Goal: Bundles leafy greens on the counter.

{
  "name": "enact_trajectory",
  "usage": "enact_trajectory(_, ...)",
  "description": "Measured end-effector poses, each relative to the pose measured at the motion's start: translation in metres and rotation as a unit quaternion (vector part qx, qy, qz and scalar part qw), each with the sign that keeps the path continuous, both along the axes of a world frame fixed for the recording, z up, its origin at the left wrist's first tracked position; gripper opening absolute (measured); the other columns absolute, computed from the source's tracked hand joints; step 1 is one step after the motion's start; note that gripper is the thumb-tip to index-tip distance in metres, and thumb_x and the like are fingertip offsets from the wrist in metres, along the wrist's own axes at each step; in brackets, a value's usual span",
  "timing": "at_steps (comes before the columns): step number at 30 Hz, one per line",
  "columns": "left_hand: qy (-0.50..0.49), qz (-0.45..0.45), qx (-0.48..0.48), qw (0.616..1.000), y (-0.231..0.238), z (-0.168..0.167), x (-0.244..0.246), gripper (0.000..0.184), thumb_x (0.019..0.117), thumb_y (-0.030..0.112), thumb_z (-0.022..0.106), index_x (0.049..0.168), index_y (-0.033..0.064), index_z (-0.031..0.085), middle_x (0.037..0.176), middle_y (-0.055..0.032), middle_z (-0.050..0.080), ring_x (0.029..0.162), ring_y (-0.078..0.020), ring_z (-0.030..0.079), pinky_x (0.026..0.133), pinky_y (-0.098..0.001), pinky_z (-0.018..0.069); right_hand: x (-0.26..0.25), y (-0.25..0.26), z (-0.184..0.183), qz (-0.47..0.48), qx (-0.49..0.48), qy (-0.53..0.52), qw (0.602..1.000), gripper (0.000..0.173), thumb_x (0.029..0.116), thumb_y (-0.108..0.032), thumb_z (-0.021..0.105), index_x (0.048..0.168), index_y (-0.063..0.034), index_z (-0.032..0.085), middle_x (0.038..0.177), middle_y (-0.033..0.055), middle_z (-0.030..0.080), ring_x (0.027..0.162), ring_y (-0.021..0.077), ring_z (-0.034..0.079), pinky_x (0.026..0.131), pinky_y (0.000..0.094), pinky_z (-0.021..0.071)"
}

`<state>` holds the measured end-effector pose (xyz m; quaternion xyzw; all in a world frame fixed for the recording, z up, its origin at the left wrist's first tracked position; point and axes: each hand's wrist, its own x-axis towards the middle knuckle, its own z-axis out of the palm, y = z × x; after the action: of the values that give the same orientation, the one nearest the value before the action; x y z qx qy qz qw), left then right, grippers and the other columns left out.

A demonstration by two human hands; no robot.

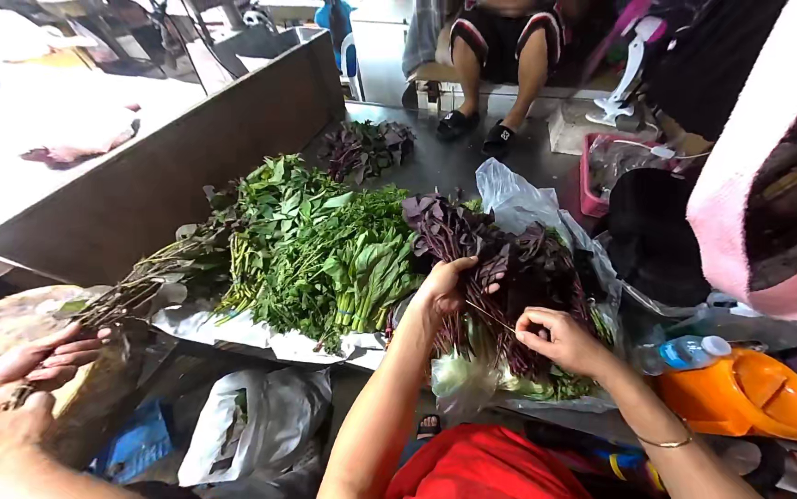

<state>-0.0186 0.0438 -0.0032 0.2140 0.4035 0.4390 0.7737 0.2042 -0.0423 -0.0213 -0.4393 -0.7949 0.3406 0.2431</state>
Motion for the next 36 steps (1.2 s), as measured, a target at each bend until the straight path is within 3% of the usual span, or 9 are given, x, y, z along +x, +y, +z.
enact_trajectory(6, -0.001, 0.056, -0.011, 0.998, 0.009, 0.015, 0.003, 0.028, 0.1014, 0.02, 0.058, 0.125, 0.0049, 0.055, 0.1, -0.0149, 0.069, 0.078, -0.0233, 0.071, 0.067, -0.0381, 0.0611, -0.044, -0.056, -0.011, -0.005, 0.258, -0.053, 0.965, 0.019, 0.0961, -0.02, 0.057, 0.088, -0.0092, 0.071, 0.089, 0.0057, 0.071, 0.09, 0.0188, 0.07, 0.081, 0.0332, 0.0595)
enact_trajectory(10, -0.005, 0.025, 0.014, 1.0, 0.015, 0.036, -0.004, 0.027, 0.1043, 0.026, 0.052, 0.118, 0.0041, 0.059, 0.093, -0.0132, 0.07, 0.068, -0.0183, 0.069, 0.059, -0.0308, 0.059, -0.04, -0.061, -0.039, -0.047, 0.292, -0.132, 0.946, 0.02, 0.0954, -0.02, 0.057, 0.087, -0.0087, 0.072, 0.088, 0.007, 0.071, 0.089, 0.0224, 0.072, 0.079, 0.0356, 0.0608)
enact_trajectory(14, -0.048, -0.001, 0.058, 0.997, 0.023, 0.071, -0.022, 0.023, 0.1065, 0.025, 0.044, 0.111, 0.0072, 0.057, 0.083, -0.0103, 0.068, 0.061, -0.0139, 0.066, 0.054, -0.0247, 0.057, -0.009, -0.061, -0.053, -0.084, 0.174, -0.133, 0.972, 0.019, 0.0968, -0.016, 0.06, 0.095, -0.0037, 0.073, 0.095, 0.0129, 0.072, 0.091, 0.0288, 0.073, 0.082, 0.0443, 0.0611)
enact_trajectory(18, -0.013, -0.063, 0.12, 0.991, 0.025, 0.088, -0.029, 0.022, 0.1082, 0.024, 0.042, 0.11, 0.0088, 0.056, 0.079, -0.0099, 0.067, 0.057, -0.0142, 0.065, 0.05, -0.0263, 0.0567, 0.009, -0.063, -0.046, -0.113, -0.033, 0.06, 0.991, 0.024, 0.1019, -0.018, 0.054, 0.107, 0.0012, 0.068, 0.097, 0.0104, 0.071, 0.088, 0.0146, 0.069, 0.084, 0.0319, 0.0574)
enact_trajectory(23, 0.13, -0.094, 0.126, 0.979, 0.019, 0.015, -0.012, 0.027, 0.1057, 0.028, 0.053, 0.124, 0.0086, 0.057, 0.088, -0.0101, 0.071, 0.065, -0.017, 0.068, 0.057, -0.0321, 0.0596, 0.017, -0.066, -0.044, -0.157, -0.116, 0.194, 0.962, 0.016, 0.0993, -0.012, 0.057, 0.105, 0.0005, 0.065, 0.088, -0.0001, 0.066, 0.075, 0.0014, 0.063, 0.072, 0.0201, 0.0557)
enact_trajectory(27, 0.42, -0.059, 0.187, 0.886, 0.015, -0.049, -0.017, 0.07, 0.0956, 0.035, 0.072, 0.148, 0.0018, 0.04, 0.123, -0.0232, 0.065, 0.111, -0.033, 0.066, 0.096, -0.0544, 0.0542, 0.016, -0.072, -0.043, -0.213, -0.141, 0.299, 0.919, 0.017, 0.0959, -0.003, 0.057, 0.112, 0.0007, 0.061, 0.084, -0.0022, 0.068, 0.073, 0.0061, 0.067, 0.073, 0.0268, 0.0594)
enact_trajectory(32, 0.631, 0.063, 0.342, 0.693, -0.019, -0.013, 0.0, 0.086, 0.0869, 0.029, 0.08, 0.154, -0.0028, 0.036, 0.143, -0.0365, 0.046, 0.132, -0.0559, 0.044, 0.104, -0.0714, 0.0379, 0.016, -0.06, -0.038, -0.262, -0.156, 0.517, 0.8, 0.017, 0.0979, 0.002, 0.051, 0.107, -0.0053, 0.063, 0.081, 0.0022, 0.071, 0.072, 0.0119, 0.069, 0.072, 0.0294, 0.0603)
enact_trajectory(34, 0.593, 0.038, 0.413, 0.69, -0.037, 0.003, 0.015, 0.07, 0.0913, 0.022, 0.074, 0.149, -0.0021, 0.045, 0.143, -0.0329, 0.048, 0.132, -0.0505, 0.048, 0.105, -0.066, 0.0426, 0.011, -0.055, -0.033, -0.263, -0.173, 0.557, 0.768, 0.02, 0.0975, 0.003, 0.05, 0.109, -0.0058, 0.065, 0.084, 0.0033, 0.071, 0.071, 0.0104, 0.067, 0.069, 0.0258, 0.0587)
enact_trajectory(36, 0.515, -0.085, 0.44, 0.731, -0.056, 0.006, 0.034, 0.048, 0.099, 0.023, 0.064, 0.14, -0.0012, 0.056, 0.132, -0.0236, 0.061, 0.121, -0.0351, 0.061, 0.101, -0.0522, 0.0521, 0.003, -0.052, -0.031, -0.252, -0.183, 0.575, 0.756, 0.024, 0.0978, 0.001, 0.051, 0.112, -0.0087, 0.067, 0.086, 0.0022, 0.072, 0.07, 0.0079, 0.066, 0.066, 0.0231, 0.0572)
